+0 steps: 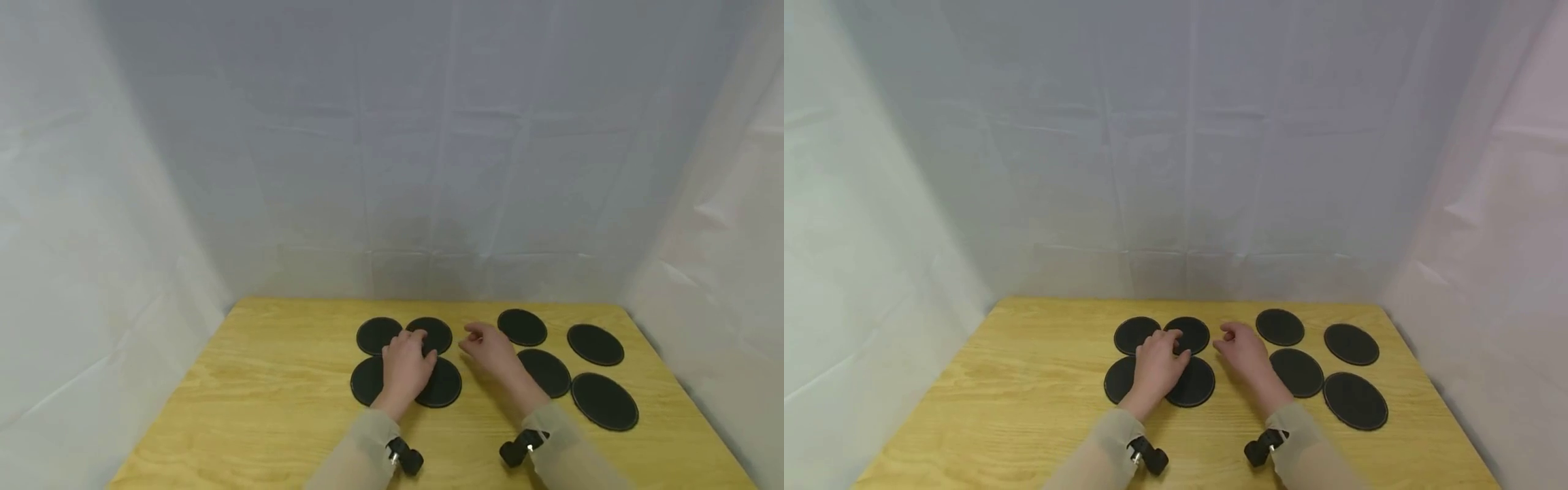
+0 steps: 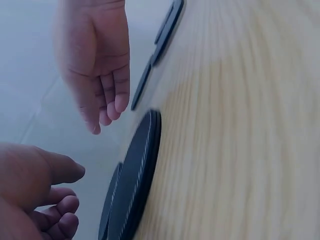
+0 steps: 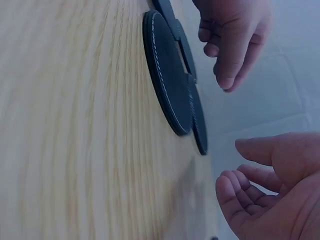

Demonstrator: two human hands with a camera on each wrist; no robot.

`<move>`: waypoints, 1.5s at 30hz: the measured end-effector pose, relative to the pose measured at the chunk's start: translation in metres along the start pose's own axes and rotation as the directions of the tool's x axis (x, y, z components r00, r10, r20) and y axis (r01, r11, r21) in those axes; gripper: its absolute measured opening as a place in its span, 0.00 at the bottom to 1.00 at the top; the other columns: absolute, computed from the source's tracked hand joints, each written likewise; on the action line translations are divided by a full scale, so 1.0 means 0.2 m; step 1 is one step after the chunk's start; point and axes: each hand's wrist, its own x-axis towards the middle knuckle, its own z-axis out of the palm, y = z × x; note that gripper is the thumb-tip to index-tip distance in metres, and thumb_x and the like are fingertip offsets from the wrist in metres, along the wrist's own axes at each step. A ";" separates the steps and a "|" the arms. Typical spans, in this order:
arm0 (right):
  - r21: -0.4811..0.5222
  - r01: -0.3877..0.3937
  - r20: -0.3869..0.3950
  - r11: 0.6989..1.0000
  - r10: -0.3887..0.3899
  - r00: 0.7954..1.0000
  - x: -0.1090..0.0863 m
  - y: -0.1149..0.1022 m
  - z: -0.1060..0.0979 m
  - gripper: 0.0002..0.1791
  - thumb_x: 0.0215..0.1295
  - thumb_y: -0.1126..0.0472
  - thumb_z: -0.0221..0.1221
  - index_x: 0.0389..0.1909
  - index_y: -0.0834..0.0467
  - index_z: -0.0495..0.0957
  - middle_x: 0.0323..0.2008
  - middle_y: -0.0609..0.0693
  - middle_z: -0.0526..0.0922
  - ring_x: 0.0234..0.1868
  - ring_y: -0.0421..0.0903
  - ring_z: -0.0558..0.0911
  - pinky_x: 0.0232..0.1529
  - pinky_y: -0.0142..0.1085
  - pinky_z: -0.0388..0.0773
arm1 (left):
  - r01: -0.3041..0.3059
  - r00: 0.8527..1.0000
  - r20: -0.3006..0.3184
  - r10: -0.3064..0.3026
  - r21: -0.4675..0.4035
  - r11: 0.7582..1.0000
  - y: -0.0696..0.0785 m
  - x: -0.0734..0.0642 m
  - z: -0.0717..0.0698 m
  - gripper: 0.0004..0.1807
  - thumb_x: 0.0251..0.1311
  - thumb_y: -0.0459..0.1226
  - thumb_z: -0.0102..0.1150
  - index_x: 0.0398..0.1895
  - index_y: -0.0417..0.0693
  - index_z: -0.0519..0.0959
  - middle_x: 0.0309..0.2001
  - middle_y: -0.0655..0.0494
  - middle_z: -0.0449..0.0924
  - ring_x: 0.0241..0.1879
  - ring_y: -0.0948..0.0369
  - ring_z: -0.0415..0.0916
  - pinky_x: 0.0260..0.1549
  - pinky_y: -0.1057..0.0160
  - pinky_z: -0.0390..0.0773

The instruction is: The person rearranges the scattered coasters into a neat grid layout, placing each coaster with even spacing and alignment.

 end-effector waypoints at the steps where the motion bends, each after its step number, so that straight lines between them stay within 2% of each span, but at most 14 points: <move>1: -0.005 0.005 -0.001 1.000 -0.005 1.000 -0.02 0.00 -0.03 0.24 0.78 0.62 0.67 0.69 0.71 0.80 0.51 0.60 0.87 0.53 0.61 0.87 0.54 0.57 0.84 | -0.006 1.000 0.009 0.006 -0.008 1.000 0.01 0.00 0.00 0.20 0.71 0.41 0.76 0.61 0.43 0.87 0.47 0.48 0.86 0.47 0.46 0.83 0.48 0.42 0.77; 6: -0.082 0.018 -0.018 0.996 -0.020 1.000 -0.11 0.06 -0.14 0.25 0.79 0.61 0.67 0.69 0.70 0.80 0.50 0.59 0.86 0.52 0.61 0.86 0.51 0.57 0.83 | -0.039 0.998 0.041 0.040 -0.024 0.999 0.08 -0.02 0.03 0.19 0.70 0.40 0.75 0.60 0.44 0.88 0.43 0.53 0.85 0.45 0.50 0.82 0.45 0.45 0.78; 11: -0.130 -0.006 -0.028 0.991 0.002 1.000 -0.19 0.14 -0.23 0.27 0.79 0.59 0.67 0.70 0.71 0.79 0.49 0.57 0.85 0.49 0.57 0.86 0.46 0.54 0.83 | -0.077 0.996 0.050 0.079 -0.038 0.996 0.14 -0.05 0.06 0.18 0.71 0.40 0.74 0.60 0.43 0.88 0.42 0.54 0.85 0.42 0.52 0.82 0.45 0.45 0.79; 18: -0.184 -0.022 -0.036 0.983 0.016 0.999 -0.29 0.23 -0.36 0.27 0.79 0.58 0.67 0.69 0.72 0.78 0.50 0.59 0.86 0.48 0.56 0.85 0.47 0.55 0.82 | -0.080 0.992 0.092 0.090 -0.109 0.991 0.25 -0.09 0.09 0.18 0.72 0.40 0.73 0.61 0.43 0.87 0.45 0.53 0.87 0.45 0.51 0.82 0.49 0.45 0.80; 23: -0.224 -0.054 -0.041 0.973 0.046 0.998 -0.33 0.27 -0.44 0.28 0.80 0.55 0.67 0.69 0.72 0.78 0.51 0.61 0.86 0.50 0.58 0.85 0.47 0.57 0.82 | -0.086 0.989 0.113 0.098 -0.107 0.991 0.33 -0.11 0.13 0.18 0.71 0.42 0.74 0.59 0.45 0.88 0.44 0.56 0.88 0.46 0.53 0.83 0.48 0.49 0.79; 27: -0.250 -0.079 -0.048 0.965 0.069 0.996 -0.37 0.30 -0.47 0.29 0.79 0.55 0.67 0.68 0.72 0.78 0.50 0.61 0.86 0.49 0.59 0.85 0.47 0.58 0.82 | -0.092 0.986 0.133 0.105 -0.095 0.991 0.38 -0.15 0.15 0.18 0.71 0.43 0.74 0.59 0.46 0.89 0.44 0.58 0.88 0.46 0.54 0.83 0.46 0.53 0.77; 33: -0.277 -0.089 -0.050 0.957 0.078 0.996 -0.41 0.35 -0.52 0.30 0.79 0.55 0.67 0.68 0.76 0.77 0.51 0.65 0.84 0.52 0.65 0.85 0.49 0.61 0.82 | -0.116 0.981 0.144 0.131 -0.103 0.988 0.45 -0.17 0.17 0.17 0.70 0.44 0.74 0.58 0.47 0.89 0.43 0.59 0.87 0.45 0.56 0.82 0.45 0.56 0.76; 40: -0.308 -0.110 -0.013 0.945 0.112 0.994 -0.41 0.37 -0.55 0.32 0.79 0.55 0.66 0.68 0.78 0.75 0.55 0.72 0.82 0.55 0.70 0.84 0.53 0.63 0.81 | -0.133 0.973 0.175 0.147 -0.088 0.987 0.49 -0.16 0.25 0.16 0.70 0.44 0.74 0.56 0.48 0.89 0.41 0.61 0.86 0.44 0.58 0.82 0.46 0.57 0.79; 45: -0.323 -0.115 0.008 0.940 0.124 0.992 -0.40 0.38 -0.53 0.33 0.79 0.54 0.66 0.67 0.79 0.75 0.54 0.74 0.83 0.56 0.72 0.84 0.54 0.64 0.81 | -0.103 0.972 0.204 0.117 -0.076 0.992 0.50 -0.15 0.29 0.18 0.70 0.46 0.74 0.56 0.48 0.89 0.41 0.61 0.85 0.43 0.59 0.81 0.46 0.57 0.79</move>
